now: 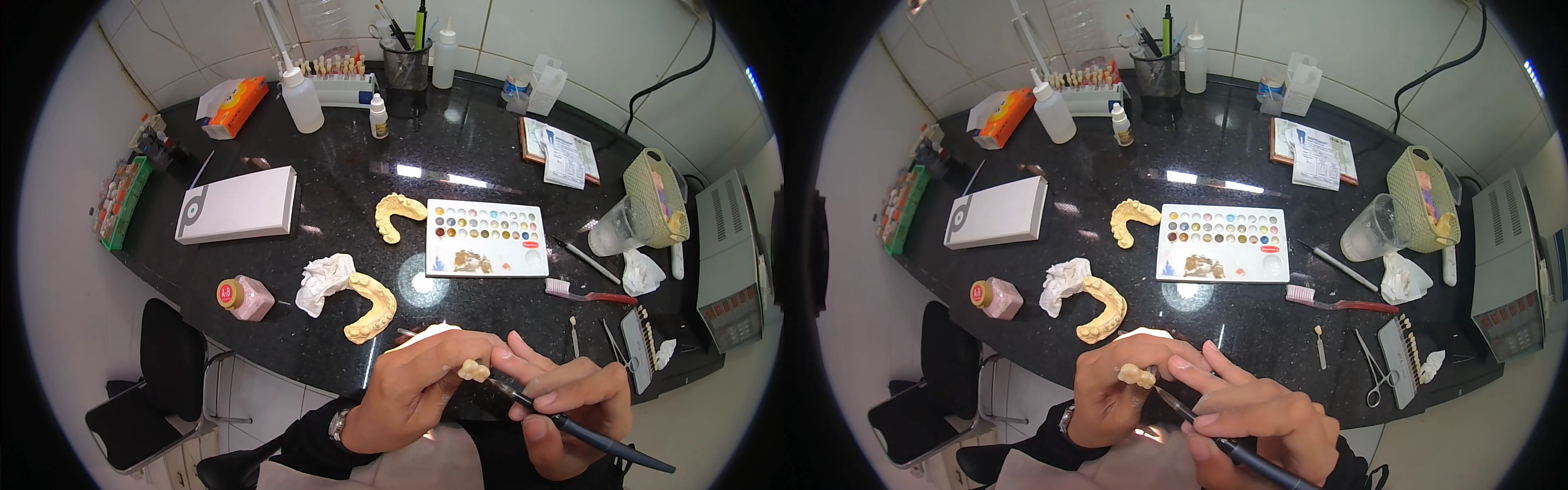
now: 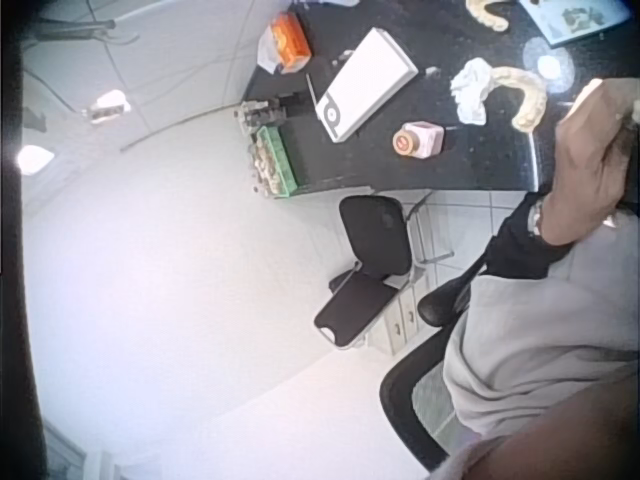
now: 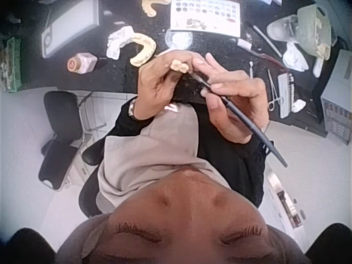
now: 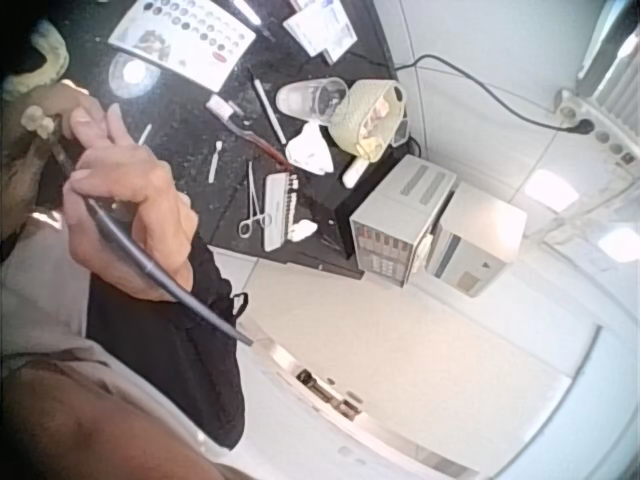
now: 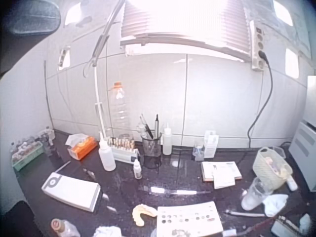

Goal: The person applies a liquid or paste substance to a dental bridge using a brush, dipping the brush into a palette of different shades before applying it to the prosthetic.

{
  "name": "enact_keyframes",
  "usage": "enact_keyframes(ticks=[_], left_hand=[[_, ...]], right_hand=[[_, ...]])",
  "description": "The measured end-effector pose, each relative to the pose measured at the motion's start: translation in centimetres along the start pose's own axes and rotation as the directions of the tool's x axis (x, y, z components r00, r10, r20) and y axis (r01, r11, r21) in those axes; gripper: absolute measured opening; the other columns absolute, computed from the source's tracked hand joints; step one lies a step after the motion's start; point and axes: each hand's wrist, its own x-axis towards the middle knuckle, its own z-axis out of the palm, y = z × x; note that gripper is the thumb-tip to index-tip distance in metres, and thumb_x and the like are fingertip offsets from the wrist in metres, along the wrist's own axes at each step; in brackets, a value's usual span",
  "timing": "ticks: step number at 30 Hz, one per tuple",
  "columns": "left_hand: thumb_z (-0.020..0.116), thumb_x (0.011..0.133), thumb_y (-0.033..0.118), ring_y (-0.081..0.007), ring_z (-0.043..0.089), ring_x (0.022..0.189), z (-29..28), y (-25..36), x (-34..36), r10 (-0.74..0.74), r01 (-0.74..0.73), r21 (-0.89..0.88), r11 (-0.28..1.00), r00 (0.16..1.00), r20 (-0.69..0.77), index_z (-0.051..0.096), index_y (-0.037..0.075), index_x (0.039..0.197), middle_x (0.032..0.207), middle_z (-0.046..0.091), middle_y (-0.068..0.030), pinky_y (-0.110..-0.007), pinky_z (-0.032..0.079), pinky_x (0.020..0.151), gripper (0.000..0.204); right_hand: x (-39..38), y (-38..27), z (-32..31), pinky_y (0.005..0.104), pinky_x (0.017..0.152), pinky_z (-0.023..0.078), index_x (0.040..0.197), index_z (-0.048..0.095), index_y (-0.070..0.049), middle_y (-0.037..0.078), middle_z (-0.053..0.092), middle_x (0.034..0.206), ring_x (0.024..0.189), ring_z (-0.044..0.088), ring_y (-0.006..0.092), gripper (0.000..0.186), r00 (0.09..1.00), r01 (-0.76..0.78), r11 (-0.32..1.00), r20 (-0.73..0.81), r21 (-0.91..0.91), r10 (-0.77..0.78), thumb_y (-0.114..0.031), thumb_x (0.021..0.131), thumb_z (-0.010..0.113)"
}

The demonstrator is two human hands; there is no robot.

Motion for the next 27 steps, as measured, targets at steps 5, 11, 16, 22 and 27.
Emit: enact_keyframes(ticks=[5,11,16,22,27], left_hand=[[0.048,0.081,0.0,-0.0239,0.061,0.083,-0.38,-0.01,-0.07,0.028,-0.026,-0.02,0.999,0.998,0.064,0.055,-0.001,0.099,0.095,0.06,-0.0158,-0.031,0.048,0.072,0.02],[0.049,0.075,-0.014,-0.0239,0.06,0.085,-0.49,-0.27,-0.1,0.045,-0.043,-0.027,0.999,0.996,0.083,0.054,-0.001,0.103,0.099,0.059,-0.0157,-0.03,0.047,0.072,0.031],[0.049,0.075,-0.014,-0.024,0.06,0.084,-0.58,-0.42,-0.06,0.048,-0.044,-0.032,0.999,0.993,0.108,0.054,-0.001,0.104,0.099,0.059,-0.016,-0.03,0.047,0.072,0.032],[0.049,0.075,-0.014,-0.0234,0.06,0.084,-0.53,-0.35,0.05,0.052,-0.049,-0.033,0.998,0.994,0.101,0.054,-0.001,0.104,0.099,0.059,-0.0157,-0.03,0.047,0.072,0.032],[0.049,0.076,-0.014,-0.0233,0.06,0.083,-0.52,-0.26,0.08,0.052,-0.05,-0.025,0.998,0.994,0.091,0.054,-0.001,0.103,0.098,0.059,-0.0156,-0.029,0.047,0.071,0.031]], right_hand=[[-0.09,-0.04,0.11,0.0533,0.093,0.038,0.09,0.039,0.002,0.013,0.054,0.071,0.09,0.061,0.0363,0.021,1.0,0.008,1.0,-0.025,0.016,-0.007,-0.009,0.083,0.055],[0.06,-0.02,-0.13,0.0534,0.092,0.038,0.09,0.039,0.002,0.014,0.055,0.073,0.091,0.061,0.0363,0.021,0.999,0.007,0.999,0.038,-0.046,-0.006,-0.01,0.083,0.055],[0.0,0.1,-0.2,0.0535,0.092,0.038,0.09,0.04,0.002,0.014,0.057,0.073,0.091,0.06,0.0365,0.019,1.0,0.0,1.0,0.0,0.008,0.0,-0.007,0.082,0.055],[0.06,-0.12,-0.1,0.0538,0.092,0.037,0.089,0.041,0.002,0.013,0.057,0.072,0.092,0.06,0.0366,0.019,1.0,-0.02,1.0,-0.001,-0.015,0.02,-0.007,0.082,0.056],[0.18,-0.13,-0.06,0.0543,0.092,0.037,0.089,0.041,0.002,0.014,0.057,0.072,0.092,0.06,0.0366,0.019,1.0,-0.023,1.0,0.001,-0.001,0.023,-0.007,0.082,0.056]])
